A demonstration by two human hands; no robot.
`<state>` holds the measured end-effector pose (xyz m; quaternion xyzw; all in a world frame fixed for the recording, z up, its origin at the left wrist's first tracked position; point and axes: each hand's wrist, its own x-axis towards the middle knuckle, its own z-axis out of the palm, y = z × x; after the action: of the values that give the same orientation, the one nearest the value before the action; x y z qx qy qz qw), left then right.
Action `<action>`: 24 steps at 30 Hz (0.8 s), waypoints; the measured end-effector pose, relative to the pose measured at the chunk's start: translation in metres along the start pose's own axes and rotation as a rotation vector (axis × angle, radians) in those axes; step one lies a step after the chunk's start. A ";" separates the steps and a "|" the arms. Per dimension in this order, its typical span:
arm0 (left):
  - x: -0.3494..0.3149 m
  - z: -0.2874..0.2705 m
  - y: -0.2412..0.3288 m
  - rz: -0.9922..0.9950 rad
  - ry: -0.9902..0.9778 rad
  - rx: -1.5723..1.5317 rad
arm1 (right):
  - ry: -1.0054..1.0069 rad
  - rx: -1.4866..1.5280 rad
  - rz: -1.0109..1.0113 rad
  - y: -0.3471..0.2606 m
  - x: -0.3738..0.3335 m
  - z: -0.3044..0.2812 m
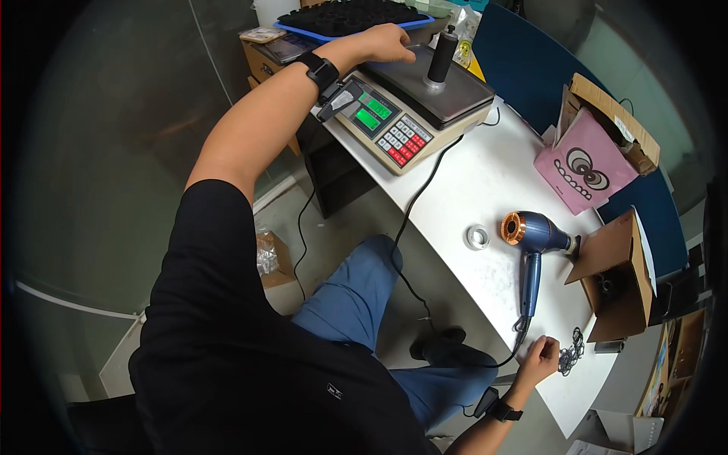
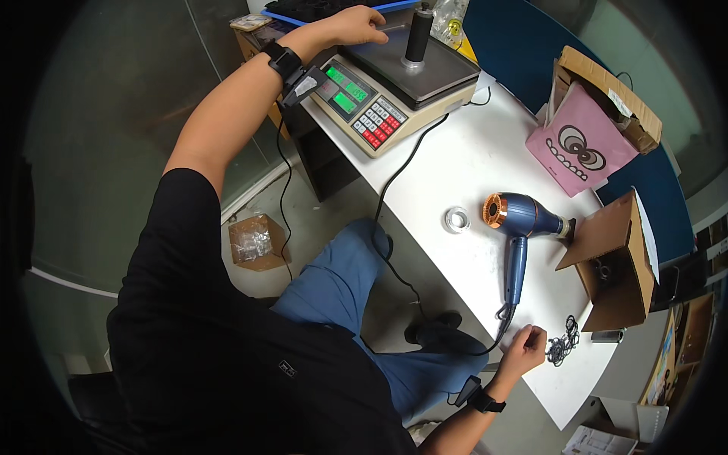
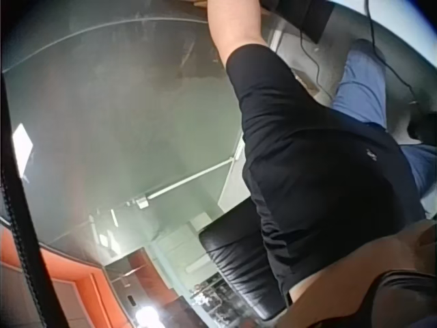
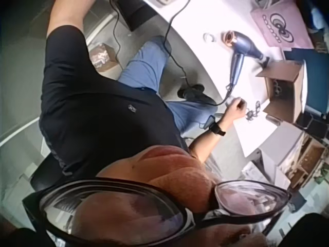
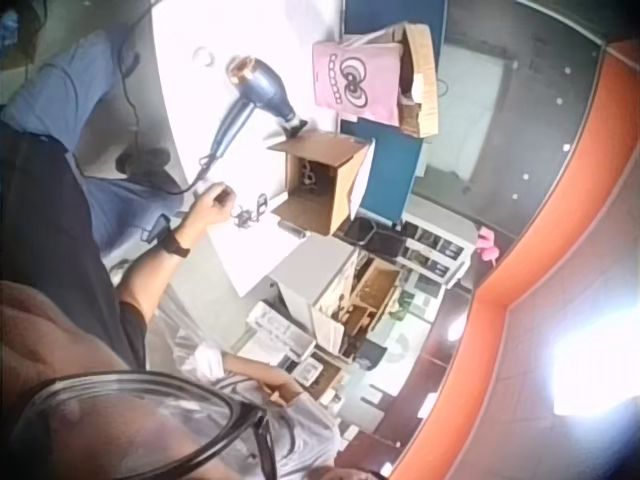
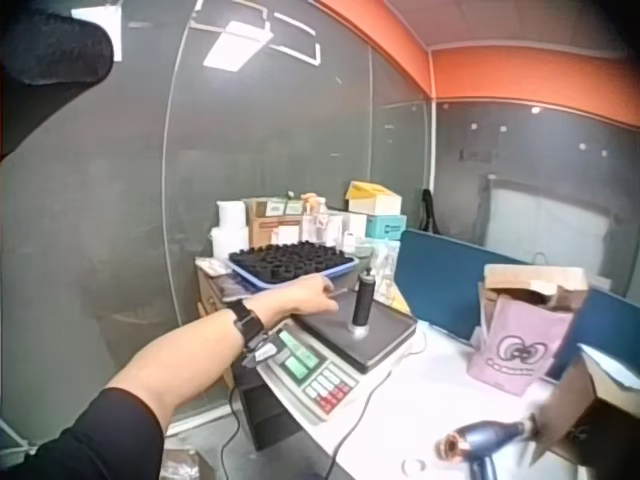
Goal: Inspecting and repairing a hair dryer by adjusting the cord and components, then weighing it on a scale.
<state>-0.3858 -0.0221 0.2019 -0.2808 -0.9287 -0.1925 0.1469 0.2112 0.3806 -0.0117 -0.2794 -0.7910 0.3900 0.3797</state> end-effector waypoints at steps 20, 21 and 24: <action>0.016 0.013 -0.011 0.020 0.015 -0.030 | 0.004 -0.025 -0.022 -0.001 0.000 0.002; 0.016 0.009 -0.014 0.025 -0.010 -0.084 | 0.008 -0.033 -0.029 -0.002 0.000 0.003; 0.014 -0.002 -0.010 0.039 -0.064 -0.192 | 0.019 -0.052 -0.039 -0.002 0.000 0.004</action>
<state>-0.4025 -0.0241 0.2058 -0.3178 -0.9045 -0.2686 0.0932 0.2083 0.3780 -0.0118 -0.2775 -0.8025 0.3593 0.3873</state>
